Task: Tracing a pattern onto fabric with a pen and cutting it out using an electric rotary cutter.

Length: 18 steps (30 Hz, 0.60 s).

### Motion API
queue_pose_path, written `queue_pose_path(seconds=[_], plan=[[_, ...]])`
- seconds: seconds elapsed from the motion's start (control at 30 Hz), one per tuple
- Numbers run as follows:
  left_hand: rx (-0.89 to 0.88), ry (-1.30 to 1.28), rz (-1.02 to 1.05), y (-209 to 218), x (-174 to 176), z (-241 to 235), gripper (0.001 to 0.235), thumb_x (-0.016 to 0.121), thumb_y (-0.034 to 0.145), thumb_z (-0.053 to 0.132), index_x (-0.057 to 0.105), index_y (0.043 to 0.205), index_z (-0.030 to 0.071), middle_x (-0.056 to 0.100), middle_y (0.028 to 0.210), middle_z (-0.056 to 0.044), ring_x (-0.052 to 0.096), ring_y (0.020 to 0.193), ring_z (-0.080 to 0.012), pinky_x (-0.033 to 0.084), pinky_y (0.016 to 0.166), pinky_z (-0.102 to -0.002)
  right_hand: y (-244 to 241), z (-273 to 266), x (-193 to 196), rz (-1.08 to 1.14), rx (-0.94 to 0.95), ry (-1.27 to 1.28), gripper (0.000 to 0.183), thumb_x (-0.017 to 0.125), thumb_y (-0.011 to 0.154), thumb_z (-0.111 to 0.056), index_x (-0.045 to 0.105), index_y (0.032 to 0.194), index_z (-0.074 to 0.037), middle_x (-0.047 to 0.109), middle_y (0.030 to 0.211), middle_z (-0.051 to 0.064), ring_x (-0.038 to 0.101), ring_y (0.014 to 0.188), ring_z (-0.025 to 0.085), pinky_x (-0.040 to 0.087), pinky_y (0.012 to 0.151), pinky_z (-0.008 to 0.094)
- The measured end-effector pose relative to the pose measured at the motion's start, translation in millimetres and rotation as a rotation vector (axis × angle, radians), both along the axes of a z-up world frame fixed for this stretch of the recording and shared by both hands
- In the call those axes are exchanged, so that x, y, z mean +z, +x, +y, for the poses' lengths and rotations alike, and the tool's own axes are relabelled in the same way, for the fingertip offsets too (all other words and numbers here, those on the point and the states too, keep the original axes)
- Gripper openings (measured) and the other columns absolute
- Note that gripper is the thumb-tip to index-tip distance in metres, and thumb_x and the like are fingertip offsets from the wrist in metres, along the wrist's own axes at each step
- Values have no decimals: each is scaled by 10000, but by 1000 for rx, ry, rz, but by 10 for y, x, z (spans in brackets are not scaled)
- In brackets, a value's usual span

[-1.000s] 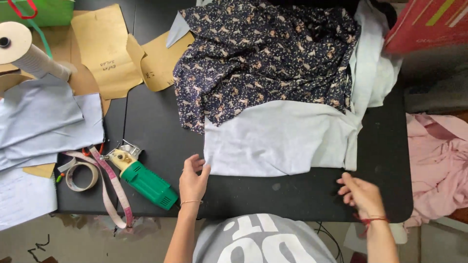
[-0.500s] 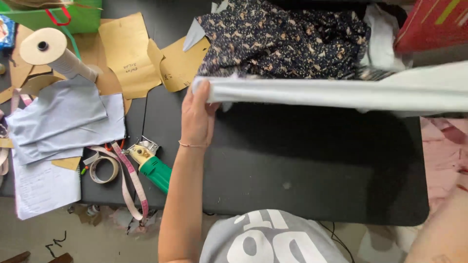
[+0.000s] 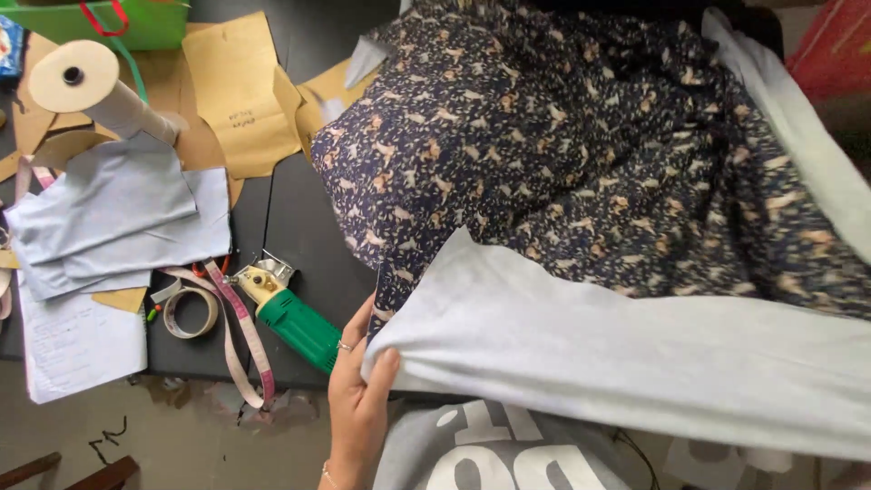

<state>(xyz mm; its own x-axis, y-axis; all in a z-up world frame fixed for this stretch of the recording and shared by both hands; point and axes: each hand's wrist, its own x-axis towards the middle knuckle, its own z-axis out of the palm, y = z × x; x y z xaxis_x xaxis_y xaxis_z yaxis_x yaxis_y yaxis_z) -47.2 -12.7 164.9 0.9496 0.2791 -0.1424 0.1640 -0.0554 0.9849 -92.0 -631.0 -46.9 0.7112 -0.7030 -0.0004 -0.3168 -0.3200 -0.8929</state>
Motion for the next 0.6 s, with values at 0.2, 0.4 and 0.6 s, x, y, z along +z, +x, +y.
queue_pose_path(seconds=[0.2, 0.4, 0.6], plan=[[-82, 664, 345, -481, -1225, -9, 268, 545, 679, 180, 329, 553, 84, 543, 802, -9, 440, 686, -224, 350, 570, -331, -688, 1566, 327, 449, 120, -490, 295, 600, 975, -206, 485, 861, 40, 495, 826, 203, 434, 793, 314, 321, 705, 393], [-155, 805, 64, 45, -1063, -79, 180, 586, 664, 95, 455, 786, 102, 458, 736, -41, 426, 625, -239, 361, 540, -357, -170, 2199, 993, 39, 313, -998, 234, 612, 821, 190, 450, 967, 107, 475, 1081, 273, 433, 966, 357, 357, 815, 393], [-124, 879, -301, 1421, -1440, -167, 262, 628, 770, 144, 504, 984, 59, 502, 965, -106, 527, 831, -258, 428, 616, -344, 1068, 2847, 1016, 32, 815, -563, 107, 483, 820, 84, 544, 905, 107, 523, 1082, 242, 513, 1008, 312, 483, 796, 344]])
